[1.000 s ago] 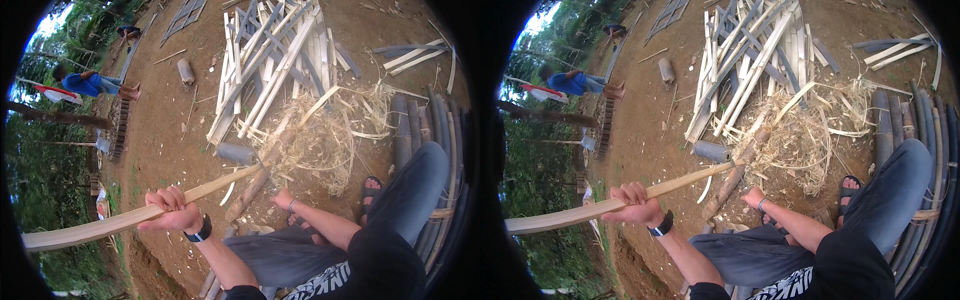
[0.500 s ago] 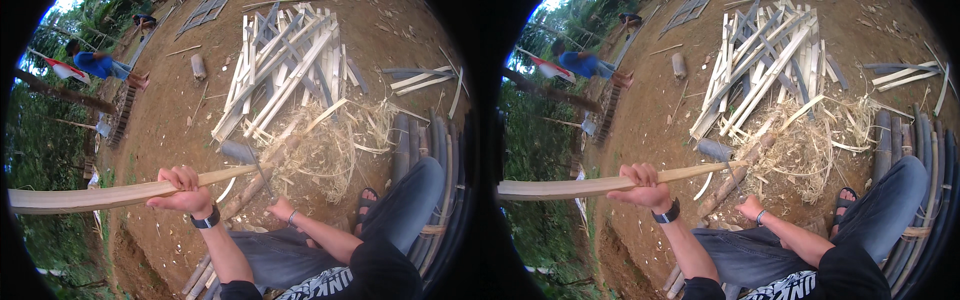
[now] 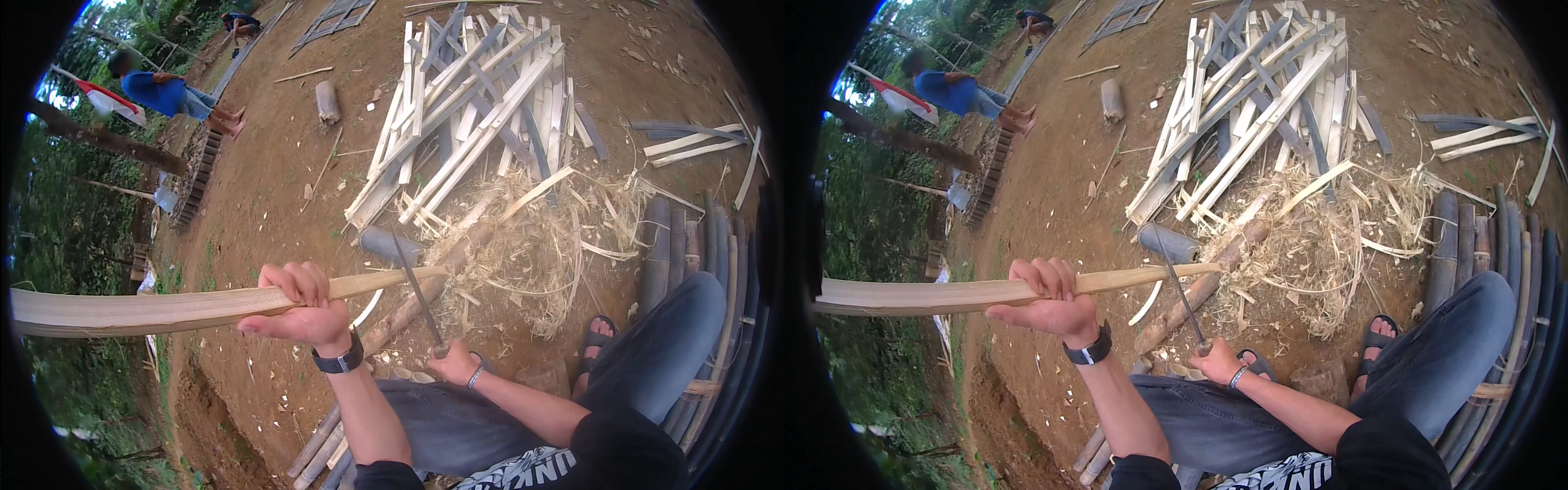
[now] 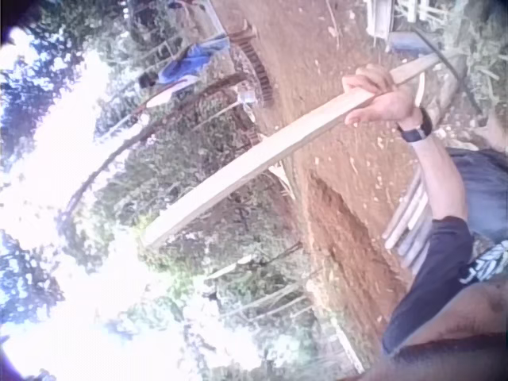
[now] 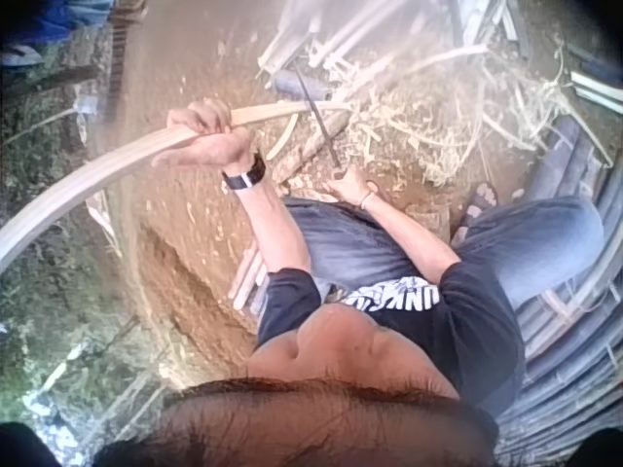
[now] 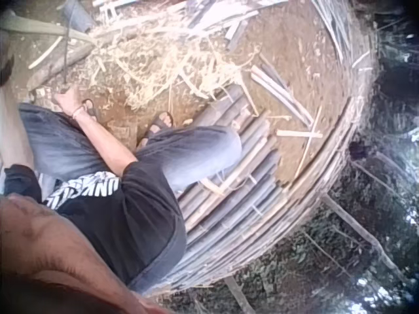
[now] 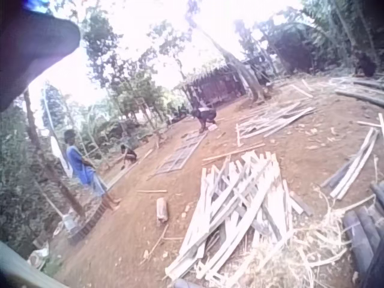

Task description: The person uses a large blade to shave down a long piece of wood while sitting on a pile of bamboo poles, repeatedly scraping the edge of the wood to smooth it.

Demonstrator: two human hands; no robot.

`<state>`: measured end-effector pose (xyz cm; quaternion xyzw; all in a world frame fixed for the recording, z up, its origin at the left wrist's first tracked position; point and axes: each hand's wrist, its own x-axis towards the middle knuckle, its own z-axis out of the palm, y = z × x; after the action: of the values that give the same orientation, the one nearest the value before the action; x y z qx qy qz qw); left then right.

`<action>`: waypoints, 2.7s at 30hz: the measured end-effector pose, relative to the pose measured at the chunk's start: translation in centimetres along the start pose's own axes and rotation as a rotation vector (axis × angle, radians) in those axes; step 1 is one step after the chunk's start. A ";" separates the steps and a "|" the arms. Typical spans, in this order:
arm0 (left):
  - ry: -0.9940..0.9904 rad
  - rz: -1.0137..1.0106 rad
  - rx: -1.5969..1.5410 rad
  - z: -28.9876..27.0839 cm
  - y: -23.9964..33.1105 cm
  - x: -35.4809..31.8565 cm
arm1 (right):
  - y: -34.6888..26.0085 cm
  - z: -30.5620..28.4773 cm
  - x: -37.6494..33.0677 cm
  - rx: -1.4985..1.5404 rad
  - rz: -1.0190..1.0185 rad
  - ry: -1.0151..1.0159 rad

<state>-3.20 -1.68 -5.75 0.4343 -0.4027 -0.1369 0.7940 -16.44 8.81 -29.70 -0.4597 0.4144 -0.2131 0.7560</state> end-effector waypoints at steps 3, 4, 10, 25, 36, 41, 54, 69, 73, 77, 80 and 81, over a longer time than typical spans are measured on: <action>-0.018 -0.004 -0.046 0.3 -0.1 0.1 | 4.8 -2.4 3.7 -0.030 0.169 0.111; -0.024 -0.004 -0.044 0.3 0.0 0.0 | 5.3 -2.9 4.3 0.009 0.282 0.118; -0.006 -0.009 -0.021 0.3 -0.2 0.1 | 1.4 -0.9 1.7 -0.139 0.031 0.074; -0.071 -0.015 -0.067 -1.1 0.2 0.4 | 2.8 -3.4 4.2 -0.084 0.243 0.060; -0.061 -0.010 -0.038 -1.0 -0.3 0.6 | 0.2 -1.4 3.3 -0.151 -0.055 0.107; -0.062 0.028 0.045 -0.7 -0.1 0.4 | 6.0 -4.5 5.7 -0.035 0.340 0.106; 0.521 0.133 0.309 -1.6 -1.1 3.2 | 7.4 -3.3 5.1 -0.113 0.120 0.102; 0.812 0.209 0.502 -2.3 -1.1 4.5 | 5.2 -2.4 6.1 -0.178 0.186 0.189; 0.825 0.172 0.527 -4.3 -1.3 4.4 | 3.0 -0.9 5.7 -0.183 0.180 0.078; 0.802 0.170 0.501 -3.6 -1.4 4.4 | 5.2 -1.3 6.3 -0.228 0.053 0.167; 0.806 0.183 0.480 -4.3 -1.4 4.6 | 6.4 -3.5 7.2 -0.098 0.350 0.209; 0.816 0.180 0.471 -4.4 -1.3 4.8 | 6.6 -2.9 6.8 -0.090 0.325 0.186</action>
<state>3.34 -2.58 -5.61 0.5841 -0.1141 0.2090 0.7759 -15.37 5.73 -39.06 -0.3986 0.5604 -0.1111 0.7175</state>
